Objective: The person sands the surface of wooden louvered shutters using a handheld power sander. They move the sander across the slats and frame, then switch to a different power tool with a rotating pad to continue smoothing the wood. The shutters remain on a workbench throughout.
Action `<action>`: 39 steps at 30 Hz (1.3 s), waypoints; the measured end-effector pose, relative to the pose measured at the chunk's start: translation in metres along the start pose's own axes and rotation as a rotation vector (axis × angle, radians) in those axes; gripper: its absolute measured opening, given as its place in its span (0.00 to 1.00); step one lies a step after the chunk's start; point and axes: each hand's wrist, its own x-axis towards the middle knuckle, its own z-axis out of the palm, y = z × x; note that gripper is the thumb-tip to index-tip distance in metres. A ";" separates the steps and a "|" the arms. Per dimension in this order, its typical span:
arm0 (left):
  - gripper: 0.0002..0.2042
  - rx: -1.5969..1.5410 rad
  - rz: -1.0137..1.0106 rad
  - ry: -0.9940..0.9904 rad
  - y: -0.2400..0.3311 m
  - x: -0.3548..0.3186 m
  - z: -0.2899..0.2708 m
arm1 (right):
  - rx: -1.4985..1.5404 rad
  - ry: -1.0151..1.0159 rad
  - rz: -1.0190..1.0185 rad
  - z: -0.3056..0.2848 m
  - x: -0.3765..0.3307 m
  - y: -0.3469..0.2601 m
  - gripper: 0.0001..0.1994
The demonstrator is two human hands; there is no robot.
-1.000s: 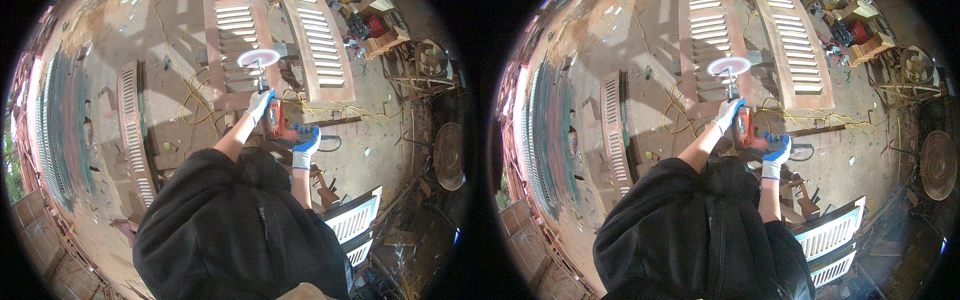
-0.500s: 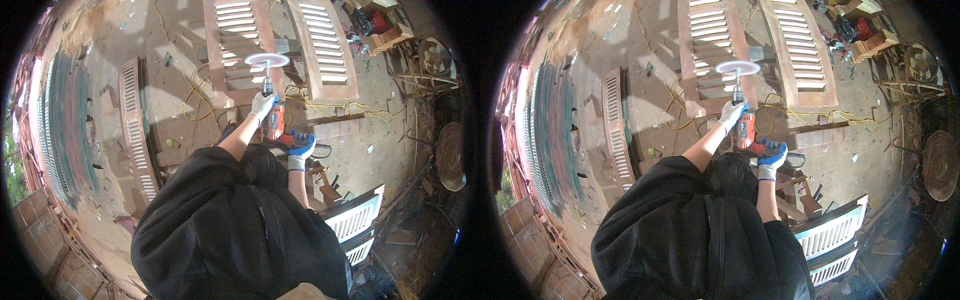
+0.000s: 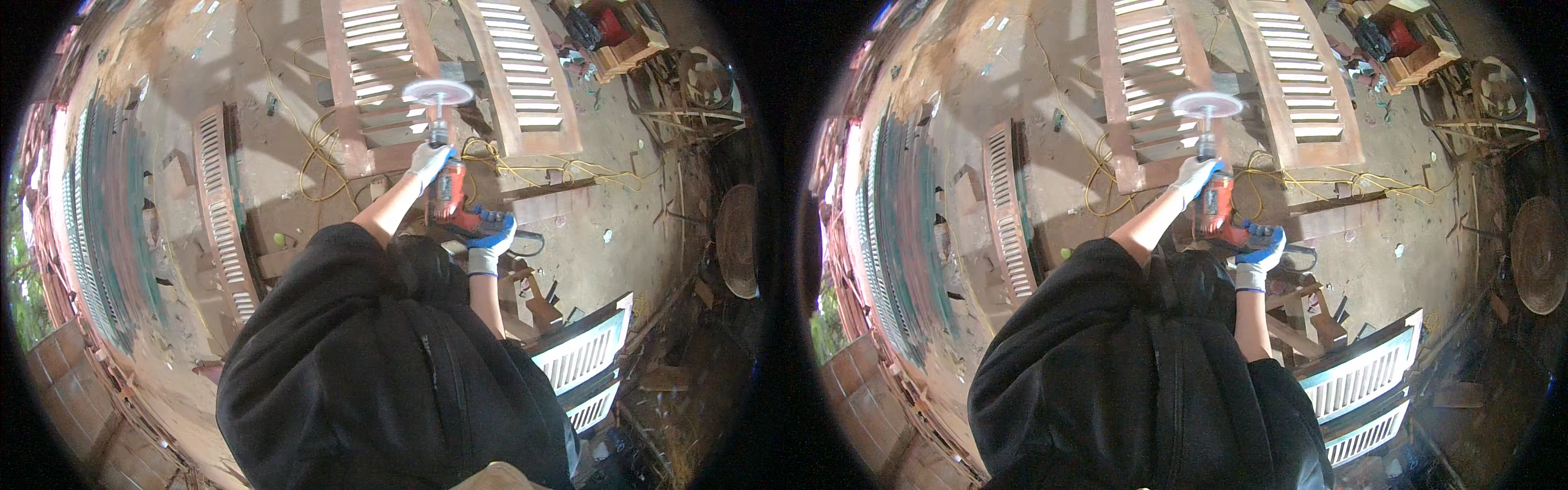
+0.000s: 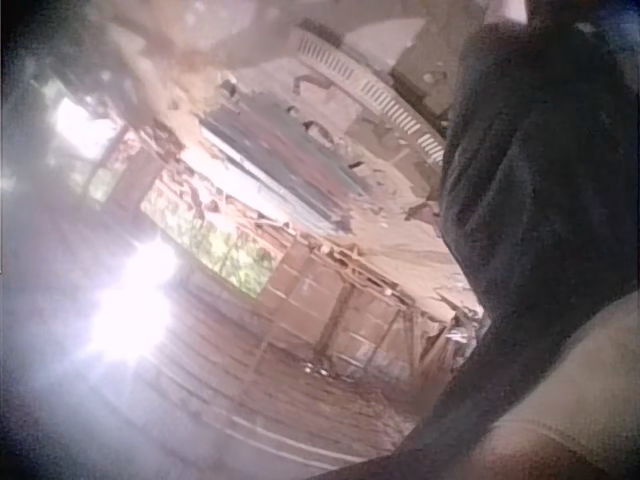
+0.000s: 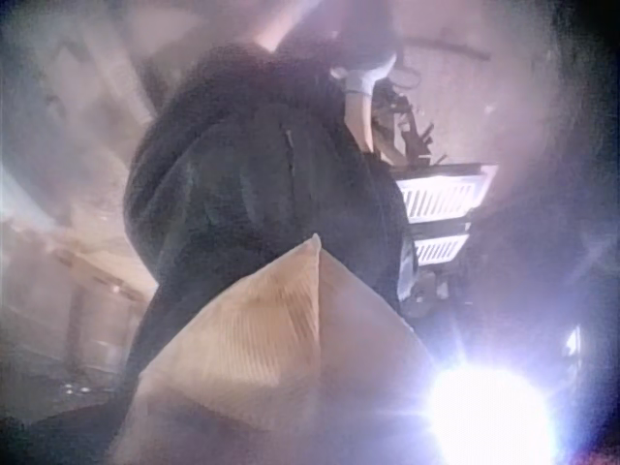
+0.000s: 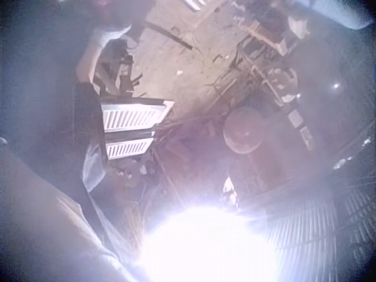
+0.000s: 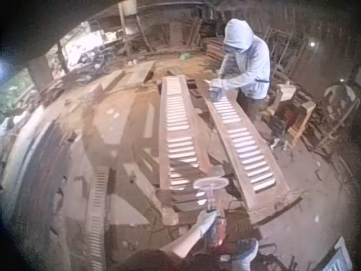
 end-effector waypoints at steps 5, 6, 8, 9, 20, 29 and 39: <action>0.19 0.022 -0.011 -0.006 0.005 -0.005 0.005 | 0.004 -0.057 -0.058 0.007 -0.010 -0.011 0.15; 0.18 0.001 -0.020 0.009 0.001 -0.007 0.003 | -0.021 -0.026 -0.010 0.008 -0.011 -0.011 0.15; 0.16 -0.147 -0.087 -0.033 -0.010 -0.009 -0.008 | -0.067 0.019 0.029 0.010 -0.010 -0.006 0.16; 0.16 -0.141 -0.044 -0.020 -0.014 -0.008 -0.012 | -0.163 0.046 0.009 0.010 -0.010 -0.001 0.16; 0.16 -0.063 -0.052 0.011 -0.011 -0.005 -0.015 | -0.066 -0.027 0.013 0.004 -0.007 0.008 0.15; 0.17 0.051 -0.040 -0.006 -0.006 -0.007 -0.010 | -0.036 0.013 -0.006 -0.006 -0.006 0.007 0.15; 0.17 0.014 -0.052 0.009 -0.003 -0.013 -0.014 | -0.033 -0.013 0.027 0.000 -0.011 0.007 0.16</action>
